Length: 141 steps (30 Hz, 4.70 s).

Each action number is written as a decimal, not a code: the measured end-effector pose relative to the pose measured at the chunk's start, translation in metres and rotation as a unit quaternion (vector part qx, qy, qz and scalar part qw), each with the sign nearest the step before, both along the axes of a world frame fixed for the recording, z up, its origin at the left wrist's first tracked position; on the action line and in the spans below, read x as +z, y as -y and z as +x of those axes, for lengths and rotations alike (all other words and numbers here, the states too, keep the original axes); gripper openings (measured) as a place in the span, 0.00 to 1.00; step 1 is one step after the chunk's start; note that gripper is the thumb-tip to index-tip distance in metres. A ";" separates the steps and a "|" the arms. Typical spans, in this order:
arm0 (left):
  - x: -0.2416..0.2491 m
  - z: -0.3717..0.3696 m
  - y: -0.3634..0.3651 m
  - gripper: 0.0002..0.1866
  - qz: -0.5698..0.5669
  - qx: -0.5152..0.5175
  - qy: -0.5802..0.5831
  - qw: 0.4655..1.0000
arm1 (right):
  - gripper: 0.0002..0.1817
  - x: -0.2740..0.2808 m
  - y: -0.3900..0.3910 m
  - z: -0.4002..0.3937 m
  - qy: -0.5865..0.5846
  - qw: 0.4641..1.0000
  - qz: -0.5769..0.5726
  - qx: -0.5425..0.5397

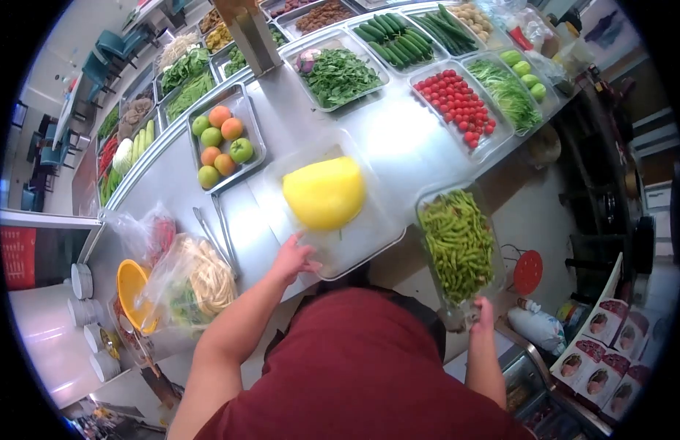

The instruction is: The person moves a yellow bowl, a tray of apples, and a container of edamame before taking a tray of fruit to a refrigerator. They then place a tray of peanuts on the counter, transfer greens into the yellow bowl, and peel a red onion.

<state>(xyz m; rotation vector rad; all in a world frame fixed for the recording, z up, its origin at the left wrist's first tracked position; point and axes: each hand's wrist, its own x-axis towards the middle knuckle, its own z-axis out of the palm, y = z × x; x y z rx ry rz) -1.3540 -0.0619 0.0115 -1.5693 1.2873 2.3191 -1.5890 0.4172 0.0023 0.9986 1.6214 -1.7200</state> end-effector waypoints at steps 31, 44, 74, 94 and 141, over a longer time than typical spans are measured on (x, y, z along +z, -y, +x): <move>-0.017 -0.152 0.030 0.20 -0.078 -0.004 0.021 0.997 | 0.22 0.071 -0.004 -0.008 -0.100 0.991 -0.033 0.086; -0.002 0.060 0.242 0.22 -0.504 0.274 0.305 0.760 | 0.18 0.058 0.151 -0.001 -0.124 0.951 0.005 0.284; -0.077 0.084 0.389 0.40 -0.005 0.326 -0.177 0.929 | 0.11 0.040 0.344 0.052 0.029 0.968 -0.048 0.246; -0.023 0.161 0.531 0.10 -0.088 0.634 -0.178 0.748 | 0.09 0.041 0.439 0.047 0.026 0.928 0.065 0.365; 0.013 0.165 0.476 0.24 -0.285 0.450 0.214 0.819 | 0.07 0.049 0.462 0.035 0.060 0.925 0.067 0.368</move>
